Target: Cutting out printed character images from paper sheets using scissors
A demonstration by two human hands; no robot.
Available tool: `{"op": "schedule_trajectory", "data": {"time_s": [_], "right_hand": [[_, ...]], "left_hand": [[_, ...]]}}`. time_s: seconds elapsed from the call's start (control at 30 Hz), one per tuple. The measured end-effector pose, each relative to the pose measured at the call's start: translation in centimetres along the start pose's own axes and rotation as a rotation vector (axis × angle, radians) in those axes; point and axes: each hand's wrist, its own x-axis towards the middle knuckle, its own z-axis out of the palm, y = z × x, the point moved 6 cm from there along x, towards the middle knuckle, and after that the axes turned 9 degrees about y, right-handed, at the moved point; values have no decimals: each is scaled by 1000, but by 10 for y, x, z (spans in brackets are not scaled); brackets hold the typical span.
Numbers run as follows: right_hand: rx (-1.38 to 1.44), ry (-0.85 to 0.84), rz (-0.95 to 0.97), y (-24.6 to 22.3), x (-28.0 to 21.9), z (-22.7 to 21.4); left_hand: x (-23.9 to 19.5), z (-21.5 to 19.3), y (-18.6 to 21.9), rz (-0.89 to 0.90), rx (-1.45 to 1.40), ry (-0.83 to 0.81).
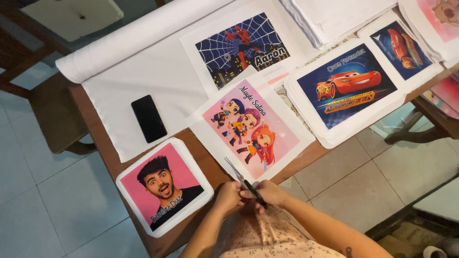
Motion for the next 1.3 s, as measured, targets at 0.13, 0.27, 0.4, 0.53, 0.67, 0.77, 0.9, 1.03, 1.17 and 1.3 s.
{"op": "schedule_trajectory", "data": {"time_s": [0.13,0.27,0.4,0.53,0.67,0.77,0.9,1.03,1.17,1.3], "right_hand": [[-8,0,23,2,4,3],[25,134,-28,5,8,0],[49,130,-1,-5,2,0],[-13,129,-20,-15,1,6],[-89,135,-22,-10,6,4],[-91,137,-17,-13,5,4],[-135,141,-32,-26,1,4],[-67,117,-17,-25,6,7],[-371,226,-58,-28,2,7],[-311,220,-47,-35,0,8]], "left_hand": [[16,8,-21,23,-25,1],[23,11,-28,56,-127,15],[3,2,-1,103,-35,29],[4,1,-3,104,-36,34],[-2,-2,3,108,54,26],[-3,-4,3,113,77,27],[-6,-2,9,74,30,28],[3,0,-2,66,-17,37],[0,-2,2,79,21,37],[-10,-5,13,71,25,27]]}}
